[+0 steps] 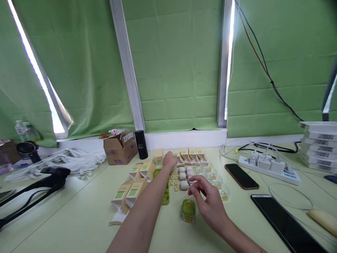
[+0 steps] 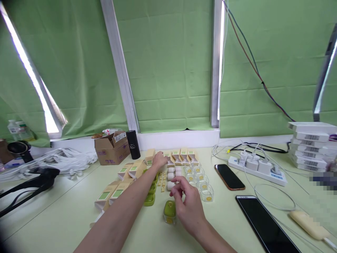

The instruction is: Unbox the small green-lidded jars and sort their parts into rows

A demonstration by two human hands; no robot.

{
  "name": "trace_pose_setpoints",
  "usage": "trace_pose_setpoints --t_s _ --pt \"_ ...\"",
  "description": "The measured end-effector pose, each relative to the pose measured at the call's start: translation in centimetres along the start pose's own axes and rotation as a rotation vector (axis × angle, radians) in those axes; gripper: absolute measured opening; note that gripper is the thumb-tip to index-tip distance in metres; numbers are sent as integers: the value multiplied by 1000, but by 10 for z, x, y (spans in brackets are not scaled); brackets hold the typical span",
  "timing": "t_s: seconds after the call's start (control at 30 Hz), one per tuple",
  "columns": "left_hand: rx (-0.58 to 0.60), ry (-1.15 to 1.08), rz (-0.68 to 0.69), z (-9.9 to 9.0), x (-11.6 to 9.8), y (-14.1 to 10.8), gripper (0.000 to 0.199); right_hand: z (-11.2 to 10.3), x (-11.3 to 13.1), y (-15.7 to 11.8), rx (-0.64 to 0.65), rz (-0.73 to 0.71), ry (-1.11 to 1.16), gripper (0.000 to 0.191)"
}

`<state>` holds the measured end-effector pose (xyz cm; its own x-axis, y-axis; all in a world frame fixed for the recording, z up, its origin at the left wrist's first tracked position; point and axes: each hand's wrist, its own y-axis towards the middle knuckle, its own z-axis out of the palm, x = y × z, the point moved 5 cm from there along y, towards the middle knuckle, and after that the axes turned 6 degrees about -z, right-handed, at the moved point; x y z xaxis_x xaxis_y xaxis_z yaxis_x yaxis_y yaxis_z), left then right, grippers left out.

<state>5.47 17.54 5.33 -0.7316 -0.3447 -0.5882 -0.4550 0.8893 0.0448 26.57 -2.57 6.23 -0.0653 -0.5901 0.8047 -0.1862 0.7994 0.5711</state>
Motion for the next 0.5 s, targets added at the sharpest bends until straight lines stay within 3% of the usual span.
trace_pose_setpoints --t_s 0.17,0.5 --pt "20 -34 89 7 3 3 38 4 0 0 36 -25 -49 17" --pt "70 -73 100 18 -2 15 38 7 0 0 84 -34 -108 17"
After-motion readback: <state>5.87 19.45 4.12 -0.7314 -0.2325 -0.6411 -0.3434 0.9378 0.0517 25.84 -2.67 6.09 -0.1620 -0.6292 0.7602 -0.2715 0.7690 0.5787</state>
